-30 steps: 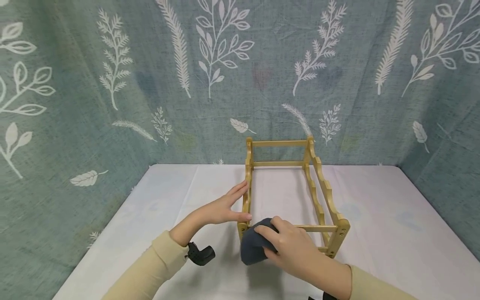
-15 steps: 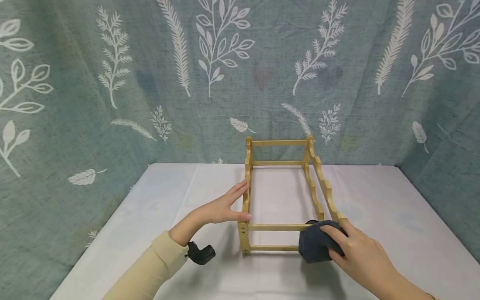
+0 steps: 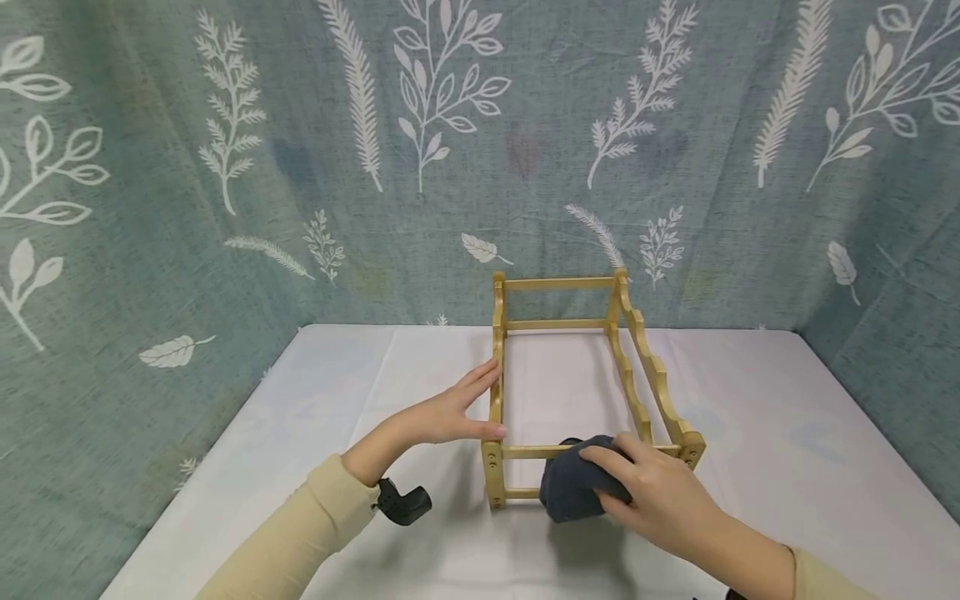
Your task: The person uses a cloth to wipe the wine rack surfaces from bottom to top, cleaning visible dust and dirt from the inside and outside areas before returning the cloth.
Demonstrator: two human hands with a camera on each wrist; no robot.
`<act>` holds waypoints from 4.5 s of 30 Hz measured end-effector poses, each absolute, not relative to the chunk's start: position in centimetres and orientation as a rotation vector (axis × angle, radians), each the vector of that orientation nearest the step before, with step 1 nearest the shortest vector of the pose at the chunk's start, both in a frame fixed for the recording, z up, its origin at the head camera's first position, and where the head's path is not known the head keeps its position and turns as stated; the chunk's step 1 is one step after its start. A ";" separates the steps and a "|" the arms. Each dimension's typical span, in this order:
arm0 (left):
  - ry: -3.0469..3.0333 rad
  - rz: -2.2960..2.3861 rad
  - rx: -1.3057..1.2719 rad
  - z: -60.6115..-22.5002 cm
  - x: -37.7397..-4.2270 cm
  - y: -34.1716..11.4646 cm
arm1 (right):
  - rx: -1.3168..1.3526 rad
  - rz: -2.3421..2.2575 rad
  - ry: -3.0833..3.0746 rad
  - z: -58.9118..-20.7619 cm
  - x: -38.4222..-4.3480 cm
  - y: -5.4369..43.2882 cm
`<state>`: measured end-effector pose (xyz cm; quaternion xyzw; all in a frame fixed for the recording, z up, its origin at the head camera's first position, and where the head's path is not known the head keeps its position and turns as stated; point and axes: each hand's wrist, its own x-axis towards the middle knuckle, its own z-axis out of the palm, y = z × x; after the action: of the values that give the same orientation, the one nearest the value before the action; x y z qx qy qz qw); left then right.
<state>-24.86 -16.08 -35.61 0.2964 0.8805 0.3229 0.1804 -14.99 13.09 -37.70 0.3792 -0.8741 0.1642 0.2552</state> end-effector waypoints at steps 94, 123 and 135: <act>2.458 0.929 0.872 -36.1 -23.6 -15.3 | 0.488 0.526 -3.039 -32.9 -38.1 9.6; 2.559 0.798 0.922 -35.7 -22.1 -15.7 | 0.165 0.412 -3.083 -39.3 -40.9 11.6; 2.531 0.824 0.919 -35.9 -22.1 -15.5 | 0.383 0.767 -3.150 -38.6 -40.9 11.4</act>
<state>-22.08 -15.53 -35.87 0.3219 0.8870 0.2888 0.1621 -40.85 11.39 -38.64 0.1171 -0.9631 0.2345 -0.0612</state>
